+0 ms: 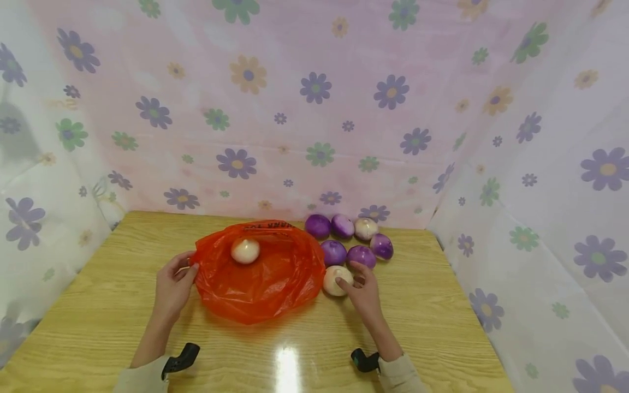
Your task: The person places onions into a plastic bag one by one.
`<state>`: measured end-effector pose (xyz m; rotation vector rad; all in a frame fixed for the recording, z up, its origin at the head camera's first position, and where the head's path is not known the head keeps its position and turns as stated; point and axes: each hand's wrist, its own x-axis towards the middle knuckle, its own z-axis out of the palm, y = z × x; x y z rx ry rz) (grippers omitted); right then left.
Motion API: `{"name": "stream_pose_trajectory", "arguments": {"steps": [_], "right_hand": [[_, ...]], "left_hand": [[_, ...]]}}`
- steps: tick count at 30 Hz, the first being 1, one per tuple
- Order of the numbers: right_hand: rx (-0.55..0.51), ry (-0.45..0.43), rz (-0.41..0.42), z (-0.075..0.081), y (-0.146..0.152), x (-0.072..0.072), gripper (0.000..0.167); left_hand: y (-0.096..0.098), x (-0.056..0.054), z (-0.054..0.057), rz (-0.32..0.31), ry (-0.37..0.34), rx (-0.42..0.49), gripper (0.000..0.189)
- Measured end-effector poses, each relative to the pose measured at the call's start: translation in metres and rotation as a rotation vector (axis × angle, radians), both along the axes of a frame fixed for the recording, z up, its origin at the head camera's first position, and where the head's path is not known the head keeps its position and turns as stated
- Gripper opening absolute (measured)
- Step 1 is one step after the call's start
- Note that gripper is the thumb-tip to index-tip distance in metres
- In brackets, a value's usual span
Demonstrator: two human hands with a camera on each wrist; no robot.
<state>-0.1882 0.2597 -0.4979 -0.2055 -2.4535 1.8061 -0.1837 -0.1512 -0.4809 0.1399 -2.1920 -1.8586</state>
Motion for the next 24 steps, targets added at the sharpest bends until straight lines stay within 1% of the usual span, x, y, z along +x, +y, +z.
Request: {"name": "stream_pose_trajectory", "arguments": {"steps": [3,5,11,16,20,24], "right_hand": [[0.036,-0.017,0.045,-0.0012,0.0018,-0.0016,0.066],[0.033,-0.018,0.053,-0.0021,0.0022,-0.0022,0.065],[0.021,-0.055,0.026,-0.0027,0.0044,-0.0006,0.058],[0.04,-0.077,0.018,-0.0018,0.0077,0.0012,0.058],[0.012,-0.092,0.021,-0.0007,0.0093,0.0002,0.059],[0.01,-0.101,0.028,-0.0019,0.0106,-0.0039,0.059]], "left_hand": [[-0.0009,-0.0006,0.0005,0.003,-0.001,0.003,0.034],[-0.0012,-0.0009,0.0007,0.005,0.0,0.004,0.034],[-0.0008,-0.0005,-0.001,0.007,-0.011,0.001,0.033],[0.0,0.0008,-0.003,-0.001,-0.028,0.001,0.033],[0.0,0.0004,-0.0029,0.0,-0.012,0.002,0.033],[-0.0004,-0.0009,-0.0024,0.001,0.006,0.002,0.033]]}}
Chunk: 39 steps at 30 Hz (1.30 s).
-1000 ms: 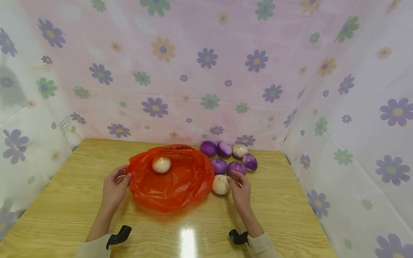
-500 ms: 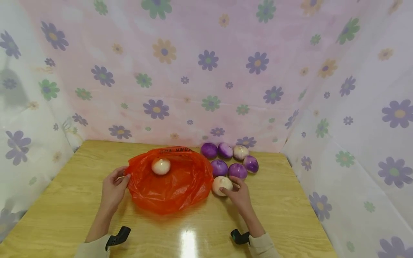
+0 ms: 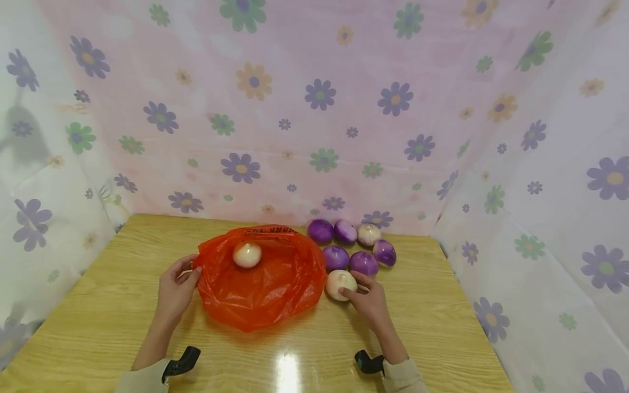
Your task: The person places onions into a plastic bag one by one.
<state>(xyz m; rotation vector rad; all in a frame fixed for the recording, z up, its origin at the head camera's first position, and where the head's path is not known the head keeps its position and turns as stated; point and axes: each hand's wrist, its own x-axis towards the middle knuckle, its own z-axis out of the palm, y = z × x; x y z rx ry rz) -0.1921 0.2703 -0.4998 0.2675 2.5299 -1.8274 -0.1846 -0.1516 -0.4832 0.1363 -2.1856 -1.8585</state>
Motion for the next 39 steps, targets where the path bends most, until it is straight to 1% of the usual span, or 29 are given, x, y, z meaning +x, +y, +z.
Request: {"name": "stream_pose_trajectory", "arguments": {"steps": [3,10,14,21,27,33,39], "right_hand": [[0.01,0.005,0.001,-0.0005,-0.0001,-0.001,0.058],[0.036,0.052,-0.01,-0.0001,-0.0011,-0.0006,0.055],[0.051,0.052,-0.018,0.0009,-0.0022,0.001,0.055],[0.076,0.039,-0.024,0.0023,-0.0029,0.0012,0.055],[0.07,0.044,-0.009,-0.0002,-0.0013,0.0033,0.054],[0.063,0.076,0.003,0.0006,-0.0036,0.007,0.052],[0.017,0.08,-0.011,-0.0022,-0.0019,0.0079,0.053]], "left_hand": [[-0.0001,-0.0011,-0.0003,0.002,0.0,0.0,0.033],[0.0,-0.0032,0.0007,-0.001,0.01,-0.004,0.033],[-0.0007,-0.0028,0.0009,-0.002,0.007,-0.008,0.033],[-0.0014,-0.0016,0.0027,-0.006,-0.02,0.001,0.034],[-0.0009,0.0,0.0033,0.001,-0.016,0.004,0.034],[-0.0007,0.0001,0.0027,-0.002,-0.014,0.012,0.034],[-0.0017,-0.0004,0.002,-0.004,-0.025,0.014,0.034]]}}
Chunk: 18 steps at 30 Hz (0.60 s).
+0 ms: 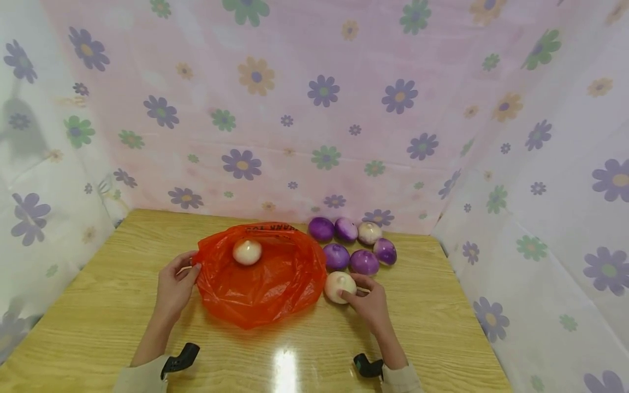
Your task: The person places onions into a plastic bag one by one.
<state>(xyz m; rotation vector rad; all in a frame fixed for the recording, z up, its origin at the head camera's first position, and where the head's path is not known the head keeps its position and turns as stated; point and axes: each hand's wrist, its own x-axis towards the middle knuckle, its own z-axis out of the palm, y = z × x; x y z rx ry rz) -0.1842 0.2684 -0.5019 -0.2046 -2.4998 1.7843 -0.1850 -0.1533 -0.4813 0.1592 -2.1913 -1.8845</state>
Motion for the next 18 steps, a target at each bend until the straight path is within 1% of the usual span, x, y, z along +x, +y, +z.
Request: {"name": "stream_pose_trajectory", "arguments": {"steps": [3,5,9,13,16,18], "right_hand": [[-0.026,0.0,-0.019,0.002,0.002,0.001,0.055],[-0.039,0.016,-0.034,0.005,0.004,0.002,0.055],[-0.031,0.086,-0.061,0.012,0.005,0.003,0.053],[-0.022,0.133,-0.085,0.019,0.004,0.006,0.053],[-0.04,0.157,-0.094,0.023,0.002,0.007,0.053],[-0.052,0.189,-0.093,0.026,0.0,0.006,0.051]], "left_hand": [[0.0,-0.001,-0.001,-0.001,0.005,0.005,0.034],[0.0,-0.001,-0.001,-0.001,0.003,0.005,0.034],[0.0,-0.001,-0.002,0.0,-0.01,0.001,0.034],[0.0,-0.002,-0.002,-0.003,-0.024,0.001,0.034],[0.0,-0.002,-0.002,-0.009,-0.034,0.006,0.035],[0.0,-0.002,-0.001,-0.011,-0.039,0.01,0.035]]}}
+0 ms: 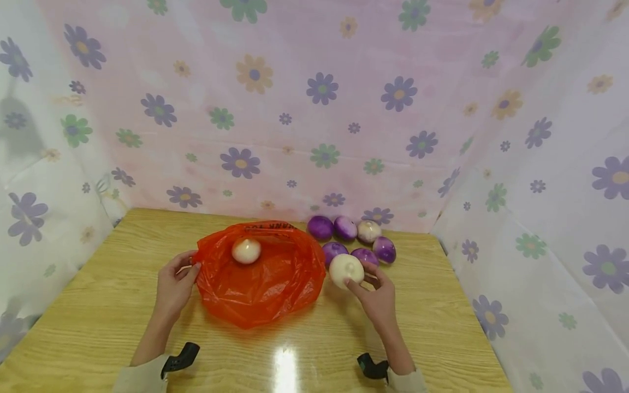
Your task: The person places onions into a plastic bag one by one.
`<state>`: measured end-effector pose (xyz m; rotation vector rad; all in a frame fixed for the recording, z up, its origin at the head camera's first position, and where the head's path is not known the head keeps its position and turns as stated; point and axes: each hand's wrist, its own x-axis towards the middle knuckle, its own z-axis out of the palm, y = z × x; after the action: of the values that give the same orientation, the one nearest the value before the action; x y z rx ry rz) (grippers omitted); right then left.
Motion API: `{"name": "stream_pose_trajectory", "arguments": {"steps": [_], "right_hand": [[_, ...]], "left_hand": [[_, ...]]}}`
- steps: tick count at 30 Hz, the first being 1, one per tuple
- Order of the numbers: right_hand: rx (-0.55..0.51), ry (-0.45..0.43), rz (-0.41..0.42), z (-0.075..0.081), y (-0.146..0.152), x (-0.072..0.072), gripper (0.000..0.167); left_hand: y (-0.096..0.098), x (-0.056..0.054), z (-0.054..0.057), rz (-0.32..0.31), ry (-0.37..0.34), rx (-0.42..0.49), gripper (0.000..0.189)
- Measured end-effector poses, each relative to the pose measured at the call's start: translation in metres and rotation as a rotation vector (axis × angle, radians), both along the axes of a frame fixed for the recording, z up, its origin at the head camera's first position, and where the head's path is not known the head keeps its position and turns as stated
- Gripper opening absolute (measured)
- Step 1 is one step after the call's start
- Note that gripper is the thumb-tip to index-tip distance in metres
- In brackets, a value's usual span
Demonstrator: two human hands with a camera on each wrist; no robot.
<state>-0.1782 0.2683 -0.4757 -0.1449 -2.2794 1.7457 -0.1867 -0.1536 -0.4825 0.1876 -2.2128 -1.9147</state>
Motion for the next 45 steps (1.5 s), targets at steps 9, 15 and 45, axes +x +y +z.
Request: {"name": "stream_pose_trajectory", "arguments": {"steps": [9,15,45], "right_hand": [[-0.096,0.18,0.103,0.016,-0.016,-0.009,0.047],[-0.127,0.23,0.169,0.022,-0.036,-0.014,0.048],[-0.125,0.089,0.396,0.049,-0.139,-0.046,0.046]], "left_hand": [[0.001,0.0,0.0,0.001,0.028,-0.006,0.034],[0.003,0.001,0.001,0.001,0.053,-0.009,0.033],[0.006,-0.003,-0.004,-0.01,0.073,0.011,0.033]]}}
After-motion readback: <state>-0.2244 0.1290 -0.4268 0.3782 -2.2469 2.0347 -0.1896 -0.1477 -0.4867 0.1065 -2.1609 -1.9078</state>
